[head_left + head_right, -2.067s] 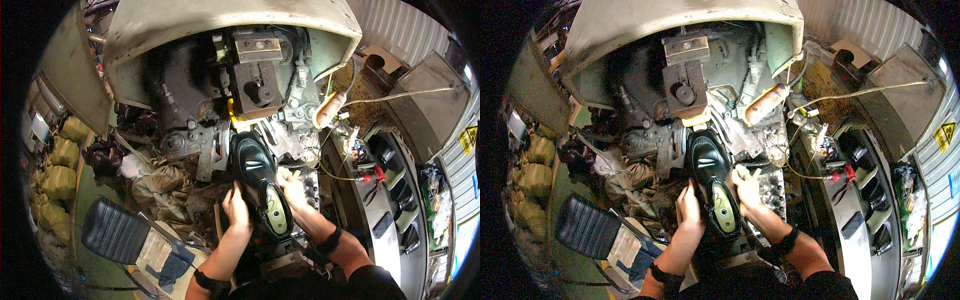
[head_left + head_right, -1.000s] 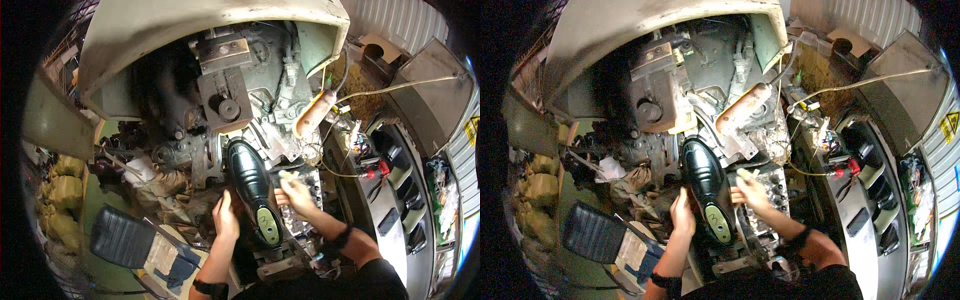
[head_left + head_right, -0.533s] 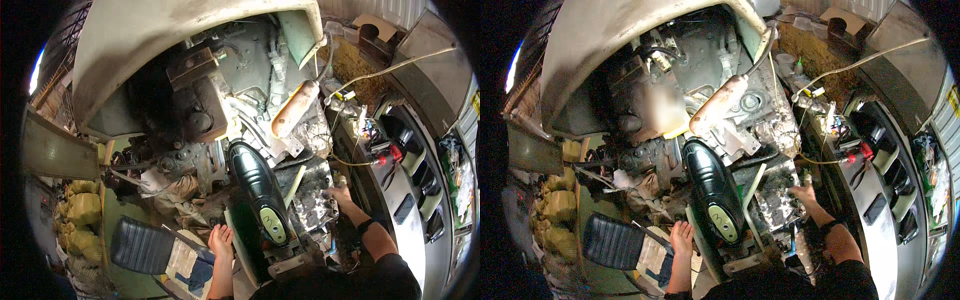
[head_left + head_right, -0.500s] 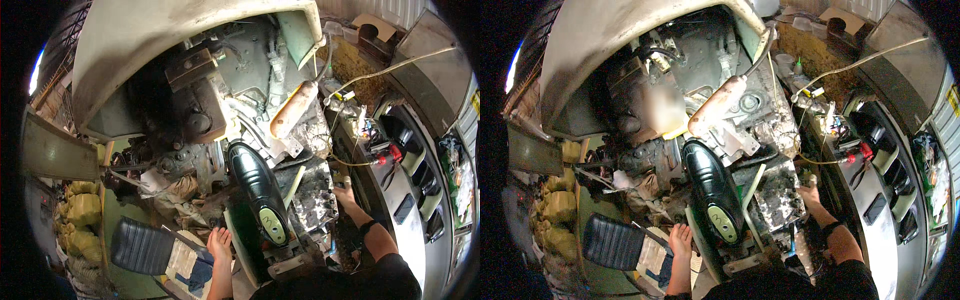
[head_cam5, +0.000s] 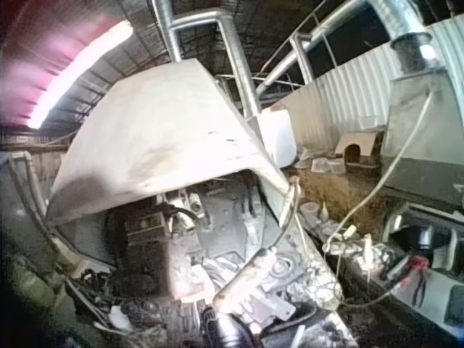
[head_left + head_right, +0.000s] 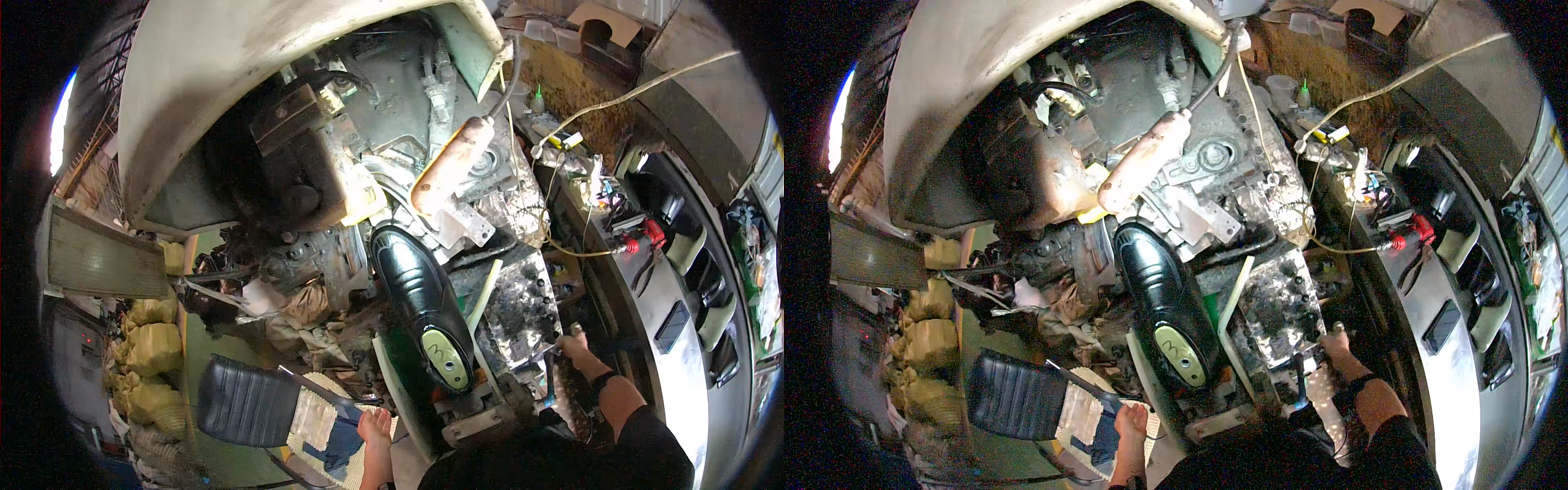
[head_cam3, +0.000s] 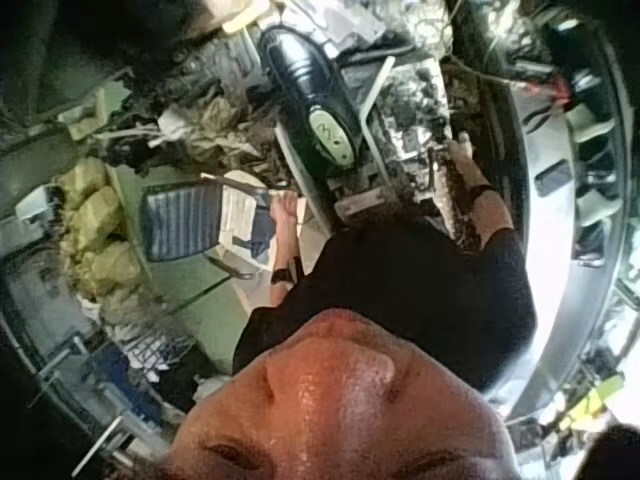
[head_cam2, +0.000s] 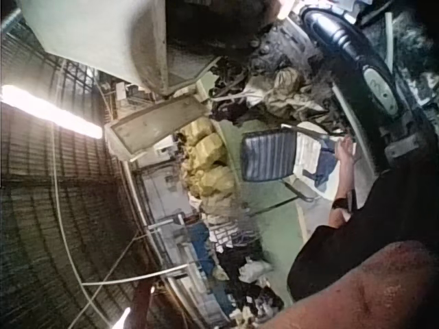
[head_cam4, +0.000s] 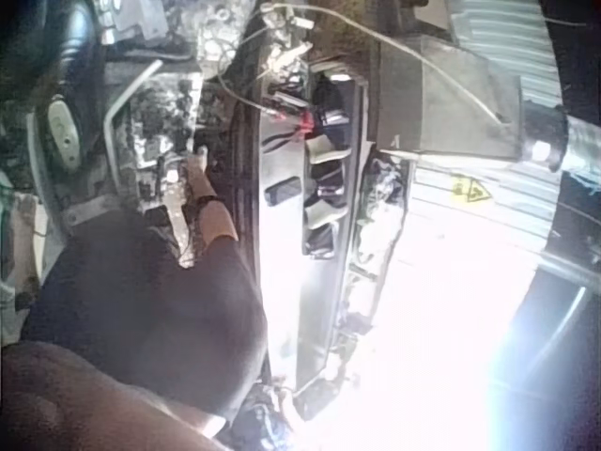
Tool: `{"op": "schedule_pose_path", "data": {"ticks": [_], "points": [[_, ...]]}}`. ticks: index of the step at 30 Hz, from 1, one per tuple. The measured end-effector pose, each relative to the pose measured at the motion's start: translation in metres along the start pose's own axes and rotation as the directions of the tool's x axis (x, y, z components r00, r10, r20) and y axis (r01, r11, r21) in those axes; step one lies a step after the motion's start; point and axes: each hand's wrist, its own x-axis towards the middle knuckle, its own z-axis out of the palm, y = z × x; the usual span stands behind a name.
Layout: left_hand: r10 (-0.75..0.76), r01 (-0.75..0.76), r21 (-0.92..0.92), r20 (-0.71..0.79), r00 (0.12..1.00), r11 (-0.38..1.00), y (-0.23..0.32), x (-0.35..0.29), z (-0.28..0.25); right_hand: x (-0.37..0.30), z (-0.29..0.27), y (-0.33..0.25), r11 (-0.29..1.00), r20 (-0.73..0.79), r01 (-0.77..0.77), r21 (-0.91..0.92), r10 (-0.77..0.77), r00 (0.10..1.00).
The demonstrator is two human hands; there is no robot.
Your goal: Operating an industrial machine to shape and process shoe uppers.
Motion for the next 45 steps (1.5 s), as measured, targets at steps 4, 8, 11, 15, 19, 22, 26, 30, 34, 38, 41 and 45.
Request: {"op": "schedule_pose_path", "data": {"ticks": [4, 8, 11, 15, 19, 22, 26, 30, 34, 38, 41, 45], "points": [[-0.006, 0.006, -0.018, -0.039, 0.999, 1.0, -0.009, 0.005, -0.045, -0.02, 0.043, -0.021, 0.969, -0.173, 0.222, -0.106, -0.238, 0.956], [-0.001, -0.006, 0.045, 0.149, 0.989, 0.999, -0.027, -0.002, -0.12, -0.015, 0.059, -0.022, 0.982, -0.004, 0.11, -0.155, -0.112, 0.994], [-0.134, 0.14, 0.024, -0.174, 0.976, 0.99, -0.04, -0.019, -0.134, 0.031, 0.02, 0.001, 0.962, 0.018, 0.269, 0.032, -0.27, 0.963], [0.016, -0.013, 0.016, -0.212, 0.977, 1.0, -0.021, -0.028, -0.16, -0.009, 0.015, -0.037, 0.925, -0.083, 0.309, 0.22, -0.298, 0.951], [0.199, -0.201, 0.083, 0.033, 0.979, 0.976, 0.045, -0.01, -0.153, -0.031, 0.059, -0.07, 0.952, -0.073, 0.304, 0.019, -0.302, 0.95], [0.345, -0.365, 0.124, 0.158, 0.925, 0.923, 0.072, -0.071, -0.007, -0.052, 0.046, -0.077, 0.946, 0.295, 0.125, 0.3, -0.216, 0.931], [0.506, -0.567, 0.08, 0.36, 0.784, 0.82, 0.113, -0.128, 0.091, -0.122, -0.001, -0.094, 0.895, 0.049, 0.14, 0.424, -0.177, 0.983], [0.588, -0.725, 0.021, 0.57, 0.574, 0.688, 0.114, -0.22, 0.178, -0.168, -0.112, -0.021, 0.899, -0.138, 0.135, 0.417, -0.084, 0.987], [0.571, -0.799, -0.131, 0.767, 0.293, 0.587, 0.09, -0.293, 0.22, -0.234, -0.191, 0.038, 0.885, -0.373, 0.264, 0.383, -0.113, 0.921], [0.429, -0.763, -0.211, 0.898, 0.096, 0.611, 0.013, -0.378, 0.24, -0.288, -0.264, 0.062, 0.839, -0.543, 0.259, 0.478, 0.051, 0.838], [0.115, -0.859, -0.094, 0.992, -0.041, 0.504, -0.061, -0.393, 0.243, -0.308, -0.311, 0.099, 0.746, -0.703, 0.411, 0.523, 0.105, 0.704], [-0.138, -0.874, -0.09, 0.975, -0.176, 0.478, -0.165, -0.394, 0.232, -0.305, -0.373, 0.128, 0.68, -0.708, 0.47, 0.563, 0.104, 0.698]]}}
